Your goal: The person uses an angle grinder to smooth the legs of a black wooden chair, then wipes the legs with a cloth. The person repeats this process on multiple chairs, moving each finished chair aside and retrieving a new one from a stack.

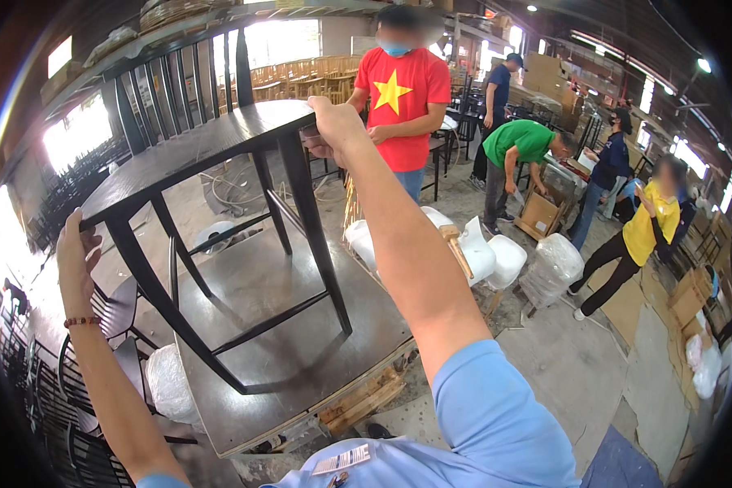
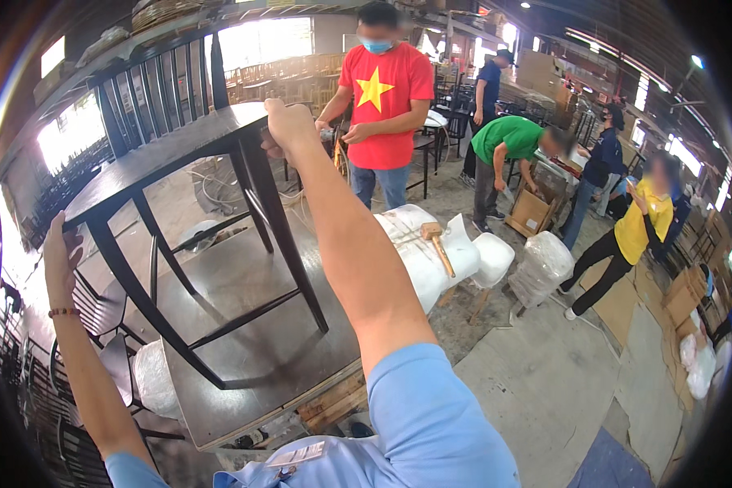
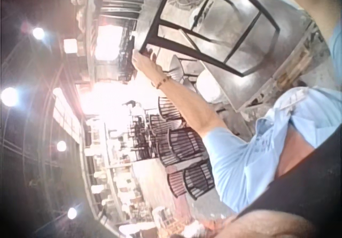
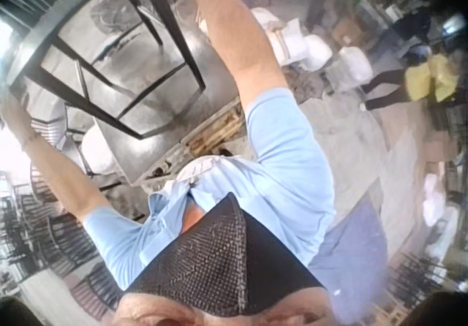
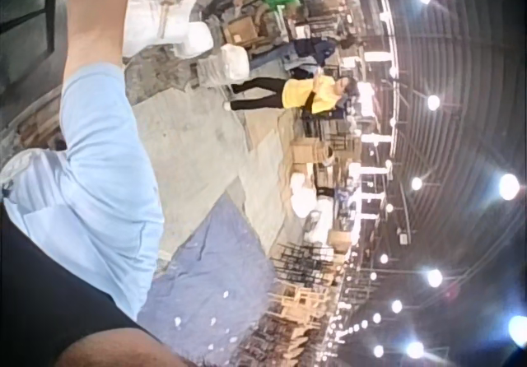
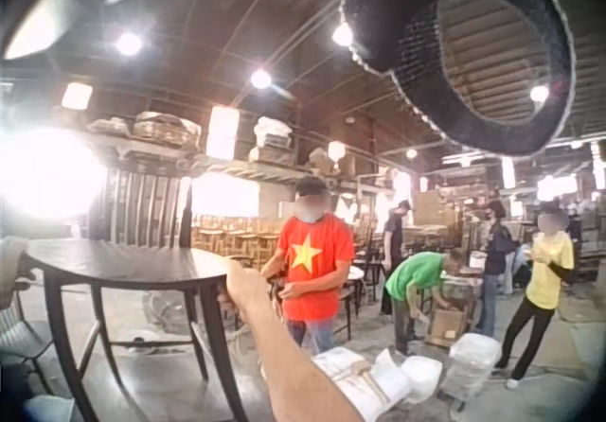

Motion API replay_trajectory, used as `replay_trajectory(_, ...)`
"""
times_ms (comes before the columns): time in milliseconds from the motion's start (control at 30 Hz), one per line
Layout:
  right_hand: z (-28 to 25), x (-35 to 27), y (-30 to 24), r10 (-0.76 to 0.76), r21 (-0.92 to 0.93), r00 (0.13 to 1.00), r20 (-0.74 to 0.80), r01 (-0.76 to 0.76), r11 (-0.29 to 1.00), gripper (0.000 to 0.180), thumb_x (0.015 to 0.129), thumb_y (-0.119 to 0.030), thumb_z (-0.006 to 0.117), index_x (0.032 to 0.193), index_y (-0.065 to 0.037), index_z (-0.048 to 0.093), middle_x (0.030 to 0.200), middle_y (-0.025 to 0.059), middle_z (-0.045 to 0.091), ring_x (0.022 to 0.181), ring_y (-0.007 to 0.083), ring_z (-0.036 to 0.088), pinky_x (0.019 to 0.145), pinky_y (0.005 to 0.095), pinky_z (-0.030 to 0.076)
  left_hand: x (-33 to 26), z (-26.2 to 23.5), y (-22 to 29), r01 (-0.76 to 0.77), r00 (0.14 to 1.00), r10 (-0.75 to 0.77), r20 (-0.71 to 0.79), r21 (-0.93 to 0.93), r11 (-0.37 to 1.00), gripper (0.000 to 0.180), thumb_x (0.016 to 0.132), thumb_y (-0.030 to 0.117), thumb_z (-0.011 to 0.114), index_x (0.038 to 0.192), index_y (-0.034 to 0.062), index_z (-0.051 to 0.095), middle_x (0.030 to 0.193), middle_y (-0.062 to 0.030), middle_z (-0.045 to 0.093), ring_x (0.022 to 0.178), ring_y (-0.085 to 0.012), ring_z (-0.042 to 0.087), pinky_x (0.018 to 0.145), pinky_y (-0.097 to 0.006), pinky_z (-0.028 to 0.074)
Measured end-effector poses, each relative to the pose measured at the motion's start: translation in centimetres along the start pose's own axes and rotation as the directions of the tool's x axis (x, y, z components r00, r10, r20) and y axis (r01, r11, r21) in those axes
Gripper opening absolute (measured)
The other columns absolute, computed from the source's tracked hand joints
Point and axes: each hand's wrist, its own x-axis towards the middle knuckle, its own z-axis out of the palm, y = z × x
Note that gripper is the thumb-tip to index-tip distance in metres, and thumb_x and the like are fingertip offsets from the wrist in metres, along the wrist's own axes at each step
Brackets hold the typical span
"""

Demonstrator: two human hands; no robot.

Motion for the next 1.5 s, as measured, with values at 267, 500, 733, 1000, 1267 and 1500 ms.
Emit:
replay_trajectory(267, -0.2, -0.1, -0.1, -0.021, 0.157, 1.0, 0.006, 0.02, 0.987, 0.032, 0.087, -0.034, 0.059, 0.087, -0.002, 0.063, 0.07, 0.0071, 0.063, 0.056, 0.0182, 0.06, 0.048, 0.0315, 0.046, 2.9, -1.2, -0.1, 0.118, 0.988, -0.113, 0.106, -0.05, 0.992, 0.06, 0.079, 0.062, 0.068, 0.109, 0.0108, 0.059, 0.095, -0.0025, 0.055, 0.096, -0.0179, 0.056, 0.089, -0.042, 0.04)
replay_trajectory(500, 0.2, -0.8, -0.5, 0.004, 0.099, 1.0, -0.012, -0.003, 0.995, 0.03, 0.088, -0.038, 0.063, 0.083, -0.008, 0.063, 0.068, 0.0005, 0.061, 0.058, 0.0128, 0.058, 0.052, 0.0288, 0.048, 3.5, -1.7, -1.0, 0.144, 0.986, -0.127, 0.11, -0.161, 0.976, 0.053, 0.08, 0.058, 0.068, 0.106, 0.013, 0.059, 0.092, -0.0017, 0.056, 0.095, -0.0171, 0.056, 0.089, -0.044, 0.039)
replay_trajectory(733, -0.5, 0.6, -0.5, -0.035, 0.028, 0.999, -0.015, 0.036, 0.999, 0.032, 0.087, -0.038, 0.063, 0.087, -0.006, 0.064, 0.071, 0.0037, 0.064, 0.056, 0.0153, 0.059, 0.051, 0.0309, 0.049, 1.6, -1.5, 0.3, 0.061, 0.995, -0.058, 0.081, -0.042, 0.997, 0.048, 0.08, 0.057, 0.068, 0.099, 0.0139, 0.061, 0.091, -0.0006, 0.056, 0.092, -0.015, 0.056, 0.081, -0.041, 0.038)
replay_trajectory(1000, -0.3, 2.6, 0.5, -0.058, 0.192, 0.986, 0.159, 0.027, 0.981, 0.029, 0.088, -0.033, 0.063, 0.091, -0.004, 0.065, 0.082, 0.0022, 0.062, 0.07, 0.0153, 0.06, 0.06, 0.0303, 0.047, 0.0, 2.4, 1.2, 0.15, 0.988, -0.125, 0.091, -0.371, 0.917, 0.029, 0.086, 0.036, 0.066, 0.1, 0.0111, 0.059, 0.101, -0.0044, 0.06, 0.106, -0.0215, 0.055, 0.097, -0.062, 0.034)
replay_trajectory(1267, 1.7, 2.9, 2.8, -0.207, 0.412, 0.978, 0.036, 0.174, 0.894, 0.022, 0.086, -0.027, 0.06, 0.092, -0.006, 0.063, 0.082, 0.0018, 0.058, 0.073, 0.0144, 0.056, 0.068, 0.0327, 0.046, -0.3, 3.0, 0.7, 0.074, 0.996, -0.048, 0.069, -0.45, 0.89, 0.014, 0.089, 0.029, 0.061, 0.092, 0.0158, 0.059, 0.091, 0.0, 0.063, 0.098, -0.0159, 0.056, 0.099, -0.063, 0.033)
replay_trajectory(1500, -0.8, -1.5, 0.6, -0.233, 0.328, 0.972, 0.039, 0.207, 0.922, 0.024, 0.086, -0.028, 0.061, 0.095, -0.006, 0.063, 0.084, 0.0005, 0.054, 0.075, 0.014, 0.054, 0.069, 0.0315, 0.046, -3.6, 1.6, 1.4, 0.018, 0.999, 0.005, 0.044, -0.522, 0.852, 0.017, 0.091, 0.027, 0.062, 0.099, 0.0138, 0.057, 0.098, -0.0011, 0.063, 0.102, -0.0172, 0.056, 0.102, -0.058, 0.033)
